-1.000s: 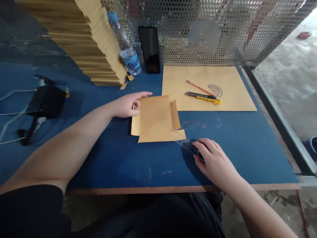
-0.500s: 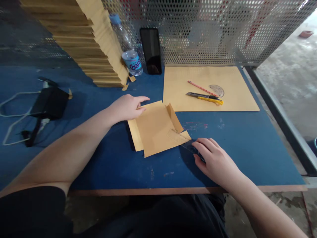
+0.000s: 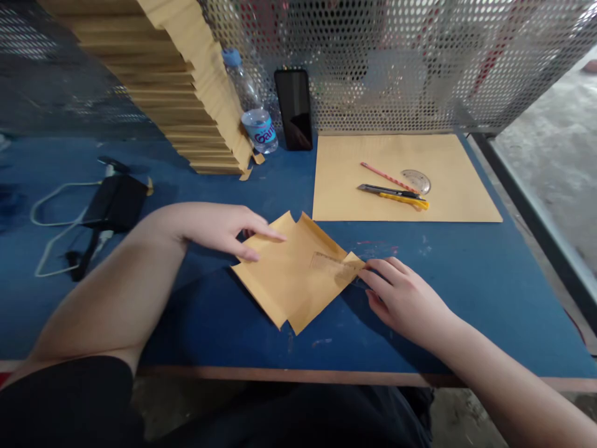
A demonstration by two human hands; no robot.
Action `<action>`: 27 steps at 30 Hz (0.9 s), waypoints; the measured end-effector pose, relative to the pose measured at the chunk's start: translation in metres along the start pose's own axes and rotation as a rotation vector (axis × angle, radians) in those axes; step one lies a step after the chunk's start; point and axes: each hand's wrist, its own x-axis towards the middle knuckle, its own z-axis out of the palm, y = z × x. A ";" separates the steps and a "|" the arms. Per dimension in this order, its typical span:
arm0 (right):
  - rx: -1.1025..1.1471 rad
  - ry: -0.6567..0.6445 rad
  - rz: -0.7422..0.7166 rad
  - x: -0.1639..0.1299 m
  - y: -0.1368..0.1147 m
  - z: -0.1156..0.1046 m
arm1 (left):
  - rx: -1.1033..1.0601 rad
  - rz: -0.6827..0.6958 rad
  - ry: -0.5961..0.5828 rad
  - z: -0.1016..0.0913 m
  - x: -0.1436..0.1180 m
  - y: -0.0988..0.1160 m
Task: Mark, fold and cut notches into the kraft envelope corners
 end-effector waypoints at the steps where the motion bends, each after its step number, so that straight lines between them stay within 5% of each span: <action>1: 0.002 0.001 -0.008 0.001 0.001 0.000 | 0.005 0.026 0.082 0.002 0.007 -0.001; 4: 0.025 -0.012 -0.025 0.004 0.006 0.000 | -0.036 0.052 0.249 0.010 0.029 -0.005; 8: 0.047 -0.023 -0.017 0.004 0.015 -0.004 | -0.079 -0.026 0.241 0.012 0.038 -0.012; 13: 0.053 -0.023 -0.043 0.009 0.023 -0.006 | -0.147 -0.161 -0.079 -0.002 0.013 -0.017; 16: 0.094 -0.019 -0.062 0.012 0.024 0.000 | -0.066 -0.302 -0.211 -0.003 0.001 -0.001; 21: 0.145 -0.022 -0.086 0.006 0.023 0.010 | 0.483 -0.352 0.109 0.028 0.004 0.054; 24: 0.141 -0.021 -0.104 0.002 0.019 0.011 | 0.435 0.074 0.230 0.059 0.015 0.080; 27: 0.151 -0.015 -0.100 0.001 0.016 0.011 | 0.564 0.152 0.416 0.091 0.023 0.094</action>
